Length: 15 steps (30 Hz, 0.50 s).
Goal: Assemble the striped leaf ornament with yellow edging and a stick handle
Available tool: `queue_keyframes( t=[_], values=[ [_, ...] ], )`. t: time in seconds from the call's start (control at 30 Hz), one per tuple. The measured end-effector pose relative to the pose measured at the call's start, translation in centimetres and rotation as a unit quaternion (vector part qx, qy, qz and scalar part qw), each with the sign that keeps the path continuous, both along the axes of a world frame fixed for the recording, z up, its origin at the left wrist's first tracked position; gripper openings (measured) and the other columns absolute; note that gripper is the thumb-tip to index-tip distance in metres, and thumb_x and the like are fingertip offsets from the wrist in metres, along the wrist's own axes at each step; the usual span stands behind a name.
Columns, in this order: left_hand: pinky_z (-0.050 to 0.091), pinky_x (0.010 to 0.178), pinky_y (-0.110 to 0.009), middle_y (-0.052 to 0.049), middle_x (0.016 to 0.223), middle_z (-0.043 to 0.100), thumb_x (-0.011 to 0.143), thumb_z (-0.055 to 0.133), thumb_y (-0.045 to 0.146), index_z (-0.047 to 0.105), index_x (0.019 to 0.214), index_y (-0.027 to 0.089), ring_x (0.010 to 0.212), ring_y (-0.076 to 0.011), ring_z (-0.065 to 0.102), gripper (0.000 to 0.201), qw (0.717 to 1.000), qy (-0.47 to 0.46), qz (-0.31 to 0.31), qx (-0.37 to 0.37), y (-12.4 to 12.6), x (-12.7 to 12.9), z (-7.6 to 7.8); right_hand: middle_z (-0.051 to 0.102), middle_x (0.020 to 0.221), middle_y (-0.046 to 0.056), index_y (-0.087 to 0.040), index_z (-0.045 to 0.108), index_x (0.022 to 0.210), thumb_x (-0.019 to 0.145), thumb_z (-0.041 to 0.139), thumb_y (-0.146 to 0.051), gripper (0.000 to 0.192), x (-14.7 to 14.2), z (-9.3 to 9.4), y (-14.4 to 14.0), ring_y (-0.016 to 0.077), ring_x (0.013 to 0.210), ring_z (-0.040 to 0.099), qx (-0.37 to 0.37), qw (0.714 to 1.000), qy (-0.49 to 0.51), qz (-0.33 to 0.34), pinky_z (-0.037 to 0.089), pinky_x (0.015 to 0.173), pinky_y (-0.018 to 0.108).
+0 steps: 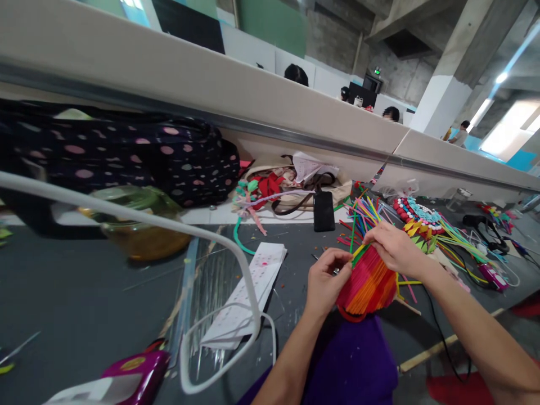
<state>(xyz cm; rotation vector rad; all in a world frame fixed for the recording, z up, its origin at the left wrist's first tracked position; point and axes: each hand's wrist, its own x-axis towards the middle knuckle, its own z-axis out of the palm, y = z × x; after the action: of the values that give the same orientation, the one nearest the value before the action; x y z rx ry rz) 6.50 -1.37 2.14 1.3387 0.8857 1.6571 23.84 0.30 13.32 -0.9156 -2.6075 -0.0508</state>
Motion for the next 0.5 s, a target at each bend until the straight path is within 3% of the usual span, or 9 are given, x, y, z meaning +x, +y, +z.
queue_keyframes(
  t=[0.37, 0.5],
  values=[
    [0.046, 0.066, -0.026, -0.002, 0.075, 0.065, 0.071, 0.064, 0.015, 0.070, 0.074, 0.019, 0.070, -0.0162, 0.060, 0.008, 1.000, -0.002, -0.009, -0.005, 0.09, 0.02, -0.09, 0.060, 0.089, 0.008, -0.018, 0.056, 0.097, 0.088, 0.042, -0.001, 0.024, -0.02, -0.40, 0.27, 0.0216, 0.087, 0.055, 0.013, 1.000, -0.016, 0.001, 0.047, 0.075, 0.033],
    [0.046, 0.066, -0.026, -0.002, 0.076, 0.065, 0.071, 0.065, 0.017, 0.070, 0.076, 0.019, 0.070, -0.0162, 0.059, 0.007, 1.000, -0.006, -0.013, -0.020, 0.22, 0.00, -0.46, 0.064, 0.093, 0.008, -0.019, 0.057, 0.099, 0.091, 0.044, -0.005, 0.021, 0.50, -0.41, 0.23, 0.0211, 0.091, 0.055, 0.000, 0.999, 0.051, 0.003, 0.046, 0.080, 0.034]
  ],
)
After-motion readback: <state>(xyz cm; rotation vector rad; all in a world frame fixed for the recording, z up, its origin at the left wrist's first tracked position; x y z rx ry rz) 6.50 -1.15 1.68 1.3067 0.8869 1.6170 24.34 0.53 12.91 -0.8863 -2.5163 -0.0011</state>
